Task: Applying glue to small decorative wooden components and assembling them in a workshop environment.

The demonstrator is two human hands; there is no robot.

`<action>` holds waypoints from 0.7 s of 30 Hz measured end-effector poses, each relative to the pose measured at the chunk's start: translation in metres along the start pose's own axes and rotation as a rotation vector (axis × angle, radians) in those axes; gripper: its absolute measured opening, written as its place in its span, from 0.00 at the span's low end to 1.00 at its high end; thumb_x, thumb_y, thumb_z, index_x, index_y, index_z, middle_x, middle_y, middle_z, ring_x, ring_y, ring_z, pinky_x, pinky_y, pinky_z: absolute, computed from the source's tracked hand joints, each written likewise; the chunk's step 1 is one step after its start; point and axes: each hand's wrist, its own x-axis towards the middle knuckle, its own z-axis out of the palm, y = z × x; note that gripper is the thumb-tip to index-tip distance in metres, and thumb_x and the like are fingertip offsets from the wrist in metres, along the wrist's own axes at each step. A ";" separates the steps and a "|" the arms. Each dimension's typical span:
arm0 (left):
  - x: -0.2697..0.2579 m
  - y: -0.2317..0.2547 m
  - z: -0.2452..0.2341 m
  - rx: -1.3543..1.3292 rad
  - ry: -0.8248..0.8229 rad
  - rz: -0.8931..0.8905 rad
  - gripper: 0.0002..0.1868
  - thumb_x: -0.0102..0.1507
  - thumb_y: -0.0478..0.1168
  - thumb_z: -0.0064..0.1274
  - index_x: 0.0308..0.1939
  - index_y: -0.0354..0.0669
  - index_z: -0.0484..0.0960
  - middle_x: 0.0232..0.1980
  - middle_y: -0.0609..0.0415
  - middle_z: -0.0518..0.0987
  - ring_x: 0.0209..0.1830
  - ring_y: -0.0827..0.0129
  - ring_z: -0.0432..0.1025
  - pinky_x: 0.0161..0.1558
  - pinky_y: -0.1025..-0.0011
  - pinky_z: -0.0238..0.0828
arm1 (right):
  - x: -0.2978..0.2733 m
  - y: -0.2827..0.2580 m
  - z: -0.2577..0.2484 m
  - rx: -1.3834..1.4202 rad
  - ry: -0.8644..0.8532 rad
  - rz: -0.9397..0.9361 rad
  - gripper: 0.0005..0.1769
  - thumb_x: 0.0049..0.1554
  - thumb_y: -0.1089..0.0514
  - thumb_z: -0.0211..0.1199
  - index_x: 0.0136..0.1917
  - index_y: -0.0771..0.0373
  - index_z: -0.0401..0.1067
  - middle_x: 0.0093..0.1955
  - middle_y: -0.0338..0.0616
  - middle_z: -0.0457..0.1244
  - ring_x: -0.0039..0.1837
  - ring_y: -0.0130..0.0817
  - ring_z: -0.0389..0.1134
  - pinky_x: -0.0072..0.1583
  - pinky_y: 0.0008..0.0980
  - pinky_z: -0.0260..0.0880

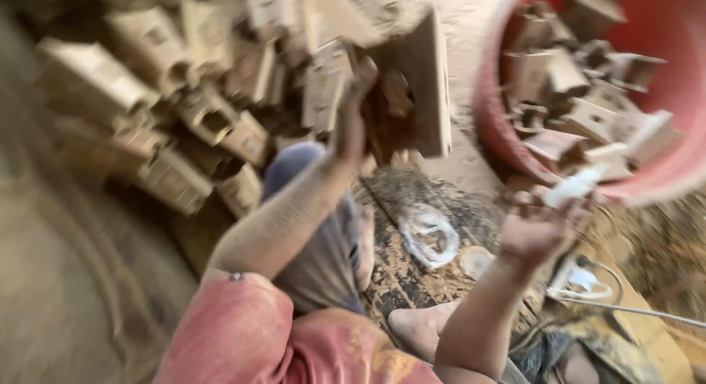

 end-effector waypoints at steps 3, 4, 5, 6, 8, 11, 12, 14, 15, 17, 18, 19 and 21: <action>-0.019 0.089 -0.034 -0.022 0.206 0.083 0.24 0.53 0.59 0.58 0.28 0.39 0.82 0.27 0.49 0.79 0.24 0.61 0.73 0.29 0.67 0.71 | -0.017 -0.019 0.029 -0.152 -0.113 -0.061 0.45 0.55 0.42 0.74 0.77 0.58 0.59 0.50 0.40 0.64 0.36 0.19 0.59 0.36 0.17 0.61; -0.030 0.109 -0.056 -0.015 0.228 0.101 0.24 0.53 0.59 0.58 0.28 0.39 0.82 0.27 0.49 0.79 0.24 0.61 0.73 0.29 0.67 0.71 | -0.013 -0.017 0.023 -0.150 -0.126 -0.034 0.45 0.55 0.42 0.74 0.77 0.58 0.59 0.50 0.40 0.64 0.36 0.19 0.59 0.36 0.17 0.61; -0.043 0.128 -0.076 0.114 0.198 0.235 0.30 0.50 0.62 0.63 0.40 0.39 0.79 0.33 0.52 0.79 0.31 0.64 0.74 0.35 0.68 0.73 | -0.008 -0.015 0.018 -0.174 -0.159 -0.047 0.43 0.55 0.42 0.76 0.76 0.57 0.62 0.53 0.41 0.65 0.38 0.21 0.60 0.37 0.19 0.62; -0.054 0.146 -0.094 0.245 0.158 0.358 0.41 0.47 0.64 0.68 0.52 0.40 0.76 0.40 0.55 0.80 0.37 0.66 0.75 0.40 0.69 0.75 | -0.004 -0.015 0.011 -0.198 -0.185 -0.070 0.42 0.55 0.43 0.77 0.76 0.57 0.64 0.57 0.43 0.65 0.40 0.22 0.60 0.38 0.21 0.62; -0.084 0.154 -0.120 0.348 0.323 0.289 0.45 0.45 0.67 0.62 0.58 0.45 0.73 0.52 0.50 0.76 0.50 0.57 0.73 0.45 0.59 0.80 | 0.001 -0.012 0.003 -0.185 -0.160 -0.037 0.42 0.56 0.45 0.77 0.77 0.56 0.64 0.57 0.44 0.67 0.43 0.25 0.63 0.40 0.23 0.65; -0.111 0.142 -0.162 0.519 0.458 0.120 0.38 0.50 0.67 0.53 0.59 0.53 0.73 0.62 0.47 0.75 0.56 0.50 0.76 0.39 0.56 0.86 | 0.006 -0.005 -0.005 -0.161 -0.089 0.005 0.38 0.56 0.51 0.79 0.75 0.54 0.67 0.57 0.45 0.67 0.49 0.32 0.66 0.44 0.27 0.68; -0.119 0.133 -0.177 0.590 0.439 0.026 0.27 0.58 0.64 0.49 0.54 0.56 0.76 0.61 0.49 0.77 0.48 0.52 0.80 0.28 0.63 0.86 | 0.008 -0.004 -0.008 -0.154 -0.050 0.026 0.33 0.56 0.55 0.80 0.71 0.54 0.69 0.57 0.45 0.67 0.51 0.37 0.67 0.45 0.30 0.69; -0.110 0.110 -0.233 0.508 0.502 -0.040 0.26 0.60 0.59 0.51 0.58 0.54 0.73 0.63 0.45 0.75 0.42 0.48 0.79 0.30 0.53 0.84 | 0.007 0.000 -0.005 -0.161 -0.015 0.038 0.29 0.58 0.59 0.76 0.69 0.54 0.68 0.56 0.47 0.69 0.51 0.39 0.69 0.46 0.32 0.70; -0.104 0.097 -0.261 0.421 0.558 -0.106 0.26 0.62 0.54 0.53 0.61 0.52 0.71 0.64 0.41 0.73 0.36 0.43 0.77 0.31 0.43 0.83 | 0.007 0.000 -0.004 -0.169 0.020 0.043 0.26 0.59 0.64 0.73 0.68 0.55 0.68 0.56 0.48 0.70 0.51 0.40 0.70 0.47 0.33 0.72; -0.091 0.069 -0.308 0.512 0.609 -0.095 0.23 0.62 0.52 0.54 0.58 0.50 0.71 0.54 0.49 0.73 0.41 0.55 0.74 0.42 0.55 0.76 | 0.006 0.003 -0.003 -0.166 0.024 0.054 0.27 0.58 0.66 0.70 0.68 0.55 0.65 0.58 0.51 0.69 0.53 0.44 0.72 0.48 0.35 0.76; -0.083 0.055 -0.332 0.602 0.665 -0.088 0.21 0.62 0.50 0.55 0.55 0.48 0.72 0.44 0.57 0.72 0.47 0.67 0.70 0.53 0.67 0.70 | 0.005 0.002 -0.005 -0.168 0.029 0.069 0.29 0.58 0.67 0.68 0.69 0.55 0.63 0.61 0.54 0.68 0.55 0.47 0.74 0.49 0.38 0.80; -0.076 0.052 -0.340 0.605 0.653 -0.094 0.21 0.62 0.50 0.55 0.55 0.48 0.72 0.44 0.57 0.72 0.47 0.67 0.70 0.53 0.67 0.70 | 0.004 0.008 -0.006 -0.167 0.038 0.059 0.29 0.58 0.67 0.68 0.69 0.55 0.63 0.61 0.54 0.68 0.55 0.47 0.74 0.49 0.38 0.80; -0.062 0.045 -0.355 0.381 0.586 -0.121 0.11 0.65 0.51 0.53 0.41 0.52 0.73 0.38 0.53 0.80 0.37 0.60 0.77 0.37 0.57 0.79 | 0.006 0.021 -0.008 -0.305 -0.059 0.100 0.22 0.65 0.65 0.68 0.66 0.56 0.61 0.53 0.50 0.70 0.45 0.38 0.73 0.44 0.36 0.80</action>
